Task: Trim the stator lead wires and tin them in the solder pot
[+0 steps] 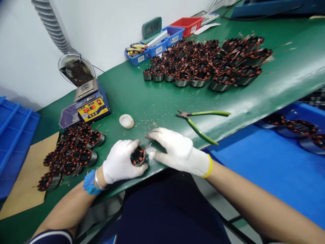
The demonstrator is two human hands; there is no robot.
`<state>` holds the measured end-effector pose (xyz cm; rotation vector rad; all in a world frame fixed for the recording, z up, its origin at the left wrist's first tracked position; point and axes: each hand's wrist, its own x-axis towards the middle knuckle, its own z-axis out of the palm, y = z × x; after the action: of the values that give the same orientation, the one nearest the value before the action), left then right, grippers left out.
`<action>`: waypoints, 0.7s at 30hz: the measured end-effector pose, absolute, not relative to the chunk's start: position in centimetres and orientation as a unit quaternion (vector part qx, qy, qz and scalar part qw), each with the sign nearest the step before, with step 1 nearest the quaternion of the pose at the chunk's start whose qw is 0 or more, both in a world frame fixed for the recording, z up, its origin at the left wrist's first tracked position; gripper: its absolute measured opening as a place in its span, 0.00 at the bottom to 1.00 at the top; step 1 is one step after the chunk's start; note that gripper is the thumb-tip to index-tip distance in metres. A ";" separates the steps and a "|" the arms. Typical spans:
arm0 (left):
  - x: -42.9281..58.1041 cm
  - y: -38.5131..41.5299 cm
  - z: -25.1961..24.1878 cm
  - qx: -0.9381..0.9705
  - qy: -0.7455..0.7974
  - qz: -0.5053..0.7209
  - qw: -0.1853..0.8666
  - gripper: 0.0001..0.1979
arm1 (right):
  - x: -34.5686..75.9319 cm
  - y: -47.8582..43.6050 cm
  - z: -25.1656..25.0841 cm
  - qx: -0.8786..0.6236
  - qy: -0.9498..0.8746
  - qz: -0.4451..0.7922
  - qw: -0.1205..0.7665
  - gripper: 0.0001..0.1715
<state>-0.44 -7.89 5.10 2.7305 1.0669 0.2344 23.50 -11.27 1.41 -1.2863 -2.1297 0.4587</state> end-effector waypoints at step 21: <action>-0.2 -8.2 8.7 0.866 0.489 0.021 0.101 0.32 | 24.5 -12.1 3.4 -0.685 -0.681 0.235 0.108 0.21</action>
<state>-0.25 -8.20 8.70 2.5591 1.4463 0.0615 24.53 -12.07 3.44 -2.0153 -2.0048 0.6927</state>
